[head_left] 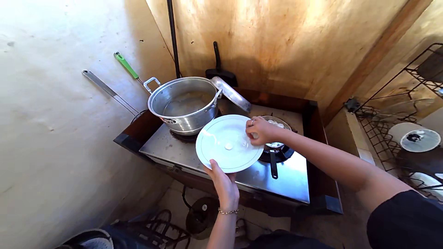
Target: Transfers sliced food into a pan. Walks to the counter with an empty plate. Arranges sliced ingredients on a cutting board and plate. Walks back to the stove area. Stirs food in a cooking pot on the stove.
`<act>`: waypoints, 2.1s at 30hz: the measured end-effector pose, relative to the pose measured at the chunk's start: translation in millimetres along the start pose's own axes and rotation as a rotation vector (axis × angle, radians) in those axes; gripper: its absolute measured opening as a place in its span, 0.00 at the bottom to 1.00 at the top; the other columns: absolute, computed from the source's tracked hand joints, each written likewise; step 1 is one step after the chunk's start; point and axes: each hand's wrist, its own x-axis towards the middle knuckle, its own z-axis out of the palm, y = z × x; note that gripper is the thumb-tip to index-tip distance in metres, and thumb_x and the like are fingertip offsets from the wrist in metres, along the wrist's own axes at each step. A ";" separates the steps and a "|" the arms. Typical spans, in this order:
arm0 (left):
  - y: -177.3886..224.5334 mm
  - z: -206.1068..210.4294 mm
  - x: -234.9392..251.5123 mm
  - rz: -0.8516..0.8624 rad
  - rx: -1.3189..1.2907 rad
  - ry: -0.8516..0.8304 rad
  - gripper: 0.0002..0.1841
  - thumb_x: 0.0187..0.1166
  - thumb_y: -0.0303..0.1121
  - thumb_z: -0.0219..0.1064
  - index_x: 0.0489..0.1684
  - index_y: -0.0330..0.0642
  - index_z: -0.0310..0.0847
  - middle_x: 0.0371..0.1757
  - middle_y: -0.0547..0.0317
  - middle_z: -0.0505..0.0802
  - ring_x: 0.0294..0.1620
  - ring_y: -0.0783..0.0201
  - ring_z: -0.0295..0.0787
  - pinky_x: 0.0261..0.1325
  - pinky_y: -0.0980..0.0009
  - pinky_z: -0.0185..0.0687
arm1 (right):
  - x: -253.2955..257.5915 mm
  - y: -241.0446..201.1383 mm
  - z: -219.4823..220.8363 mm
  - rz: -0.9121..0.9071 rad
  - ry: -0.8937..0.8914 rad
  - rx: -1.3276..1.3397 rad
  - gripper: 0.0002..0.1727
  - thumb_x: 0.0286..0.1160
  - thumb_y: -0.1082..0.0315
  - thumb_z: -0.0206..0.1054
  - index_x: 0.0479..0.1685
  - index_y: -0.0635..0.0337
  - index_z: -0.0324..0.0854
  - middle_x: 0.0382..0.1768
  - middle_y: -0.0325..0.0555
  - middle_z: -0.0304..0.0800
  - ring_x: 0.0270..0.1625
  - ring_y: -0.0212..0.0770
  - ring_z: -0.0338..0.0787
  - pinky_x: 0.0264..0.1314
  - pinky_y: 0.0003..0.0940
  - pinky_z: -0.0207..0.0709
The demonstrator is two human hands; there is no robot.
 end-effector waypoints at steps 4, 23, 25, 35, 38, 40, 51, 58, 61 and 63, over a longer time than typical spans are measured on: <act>-10.4 20.8 4.0 0.032 -0.007 -0.034 0.29 0.97 0.47 0.37 0.95 0.61 0.32 0.81 0.37 0.71 0.67 0.49 0.84 0.56 0.56 0.88 | -15.3 41.7 -3.7 0.022 0.262 -0.052 0.08 0.62 0.67 0.74 0.29 0.64 0.88 0.47 0.59 0.90 0.59 0.63 0.86 0.60 0.64 0.76; 3.8 -1.6 -19.5 -0.024 0.073 -0.084 0.31 0.96 0.51 0.38 0.96 0.63 0.32 0.85 0.41 0.70 0.73 0.48 0.81 0.62 0.51 0.85 | 35.3 -87.7 -15.2 0.276 -0.350 0.057 0.21 0.84 0.75 0.60 0.74 0.71 0.75 0.73 0.72 0.76 0.75 0.67 0.78 0.78 0.60 0.70; 5.4 -14.5 -24.1 -0.020 0.082 -0.088 0.30 0.96 0.50 0.37 0.96 0.63 0.31 0.83 0.42 0.71 0.71 0.50 0.83 0.60 0.53 0.87 | 42.4 -97.2 -6.4 0.299 -0.410 0.067 0.22 0.81 0.75 0.63 0.73 0.74 0.74 0.74 0.73 0.73 0.76 0.68 0.77 0.77 0.61 0.70; 16.9 -84.4 -21.4 -0.039 0.136 -0.047 0.29 0.96 0.49 0.36 0.94 0.59 0.34 0.74 0.49 0.78 0.61 0.63 0.89 0.50 0.66 0.91 | 20.9 -117.5 -16.9 0.190 -0.072 0.234 0.10 0.81 0.77 0.61 0.54 0.75 0.83 0.48 0.65 0.90 0.54 0.59 0.90 0.62 0.55 0.80; 25.1 -101.6 -13.5 -0.017 0.166 -0.043 0.29 0.96 0.49 0.34 0.93 0.58 0.32 0.72 0.52 0.79 0.60 0.69 0.89 0.48 0.70 0.91 | -6.4 -86.4 -41.7 0.269 0.365 0.109 0.08 0.81 0.73 0.66 0.50 0.69 0.85 0.42 0.57 0.91 0.45 0.51 0.93 0.53 0.49 0.87; 28.3 -114.7 -4.2 -0.002 0.181 -0.054 0.29 0.95 0.50 0.34 0.93 0.57 0.31 0.73 0.54 0.78 0.62 0.70 0.87 0.51 0.70 0.90 | -22.3 -58.4 -40.7 0.372 0.531 0.012 0.07 0.79 0.72 0.69 0.50 0.67 0.85 0.40 0.55 0.92 0.42 0.50 0.93 0.49 0.50 0.88; 45.6 -131.2 -1.2 0.097 0.274 -0.277 0.26 0.95 0.46 0.29 0.89 0.50 0.44 0.69 0.69 0.79 0.64 0.85 0.81 0.63 0.79 0.84 | -129.2 -69.1 -30.3 0.645 0.721 -0.138 0.15 0.88 0.65 0.59 0.49 0.67 0.88 0.38 0.55 0.93 0.41 0.50 0.93 0.50 0.50 0.86; 9.4 -107.2 -99.1 -0.001 0.348 -0.558 0.26 0.95 0.49 0.31 0.88 0.51 0.47 0.66 0.70 0.84 0.62 0.82 0.85 0.61 0.76 0.87 | -285.6 -209.6 -4.5 0.941 0.723 0.329 0.21 0.94 0.62 0.47 0.63 0.66 0.82 0.39 0.46 0.91 0.34 0.32 0.87 0.41 0.30 0.82; -22.7 -91.7 -174.6 -0.124 0.350 -0.707 0.27 0.95 0.48 0.30 0.90 0.48 0.42 0.68 0.64 0.83 0.63 0.77 0.87 0.61 0.72 0.88 | -360.7 -274.2 29.2 1.018 0.745 0.655 0.28 0.94 0.54 0.47 0.81 0.65 0.70 0.42 0.43 0.90 0.32 0.28 0.85 0.37 0.26 0.81; -48.4 -85.4 -227.8 -0.216 0.345 -0.786 0.26 0.96 0.47 0.30 0.86 0.47 0.51 0.62 0.63 0.88 0.57 0.73 0.91 0.55 0.69 0.92 | -409.1 -317.2 52.0 1.052 0.796 0.789 0.32 0.93 0.52 0.50 0.88 0.63 0.60 0.42 0.43 0.91 0.30 0.27 0.84 0.34 0.26 0.80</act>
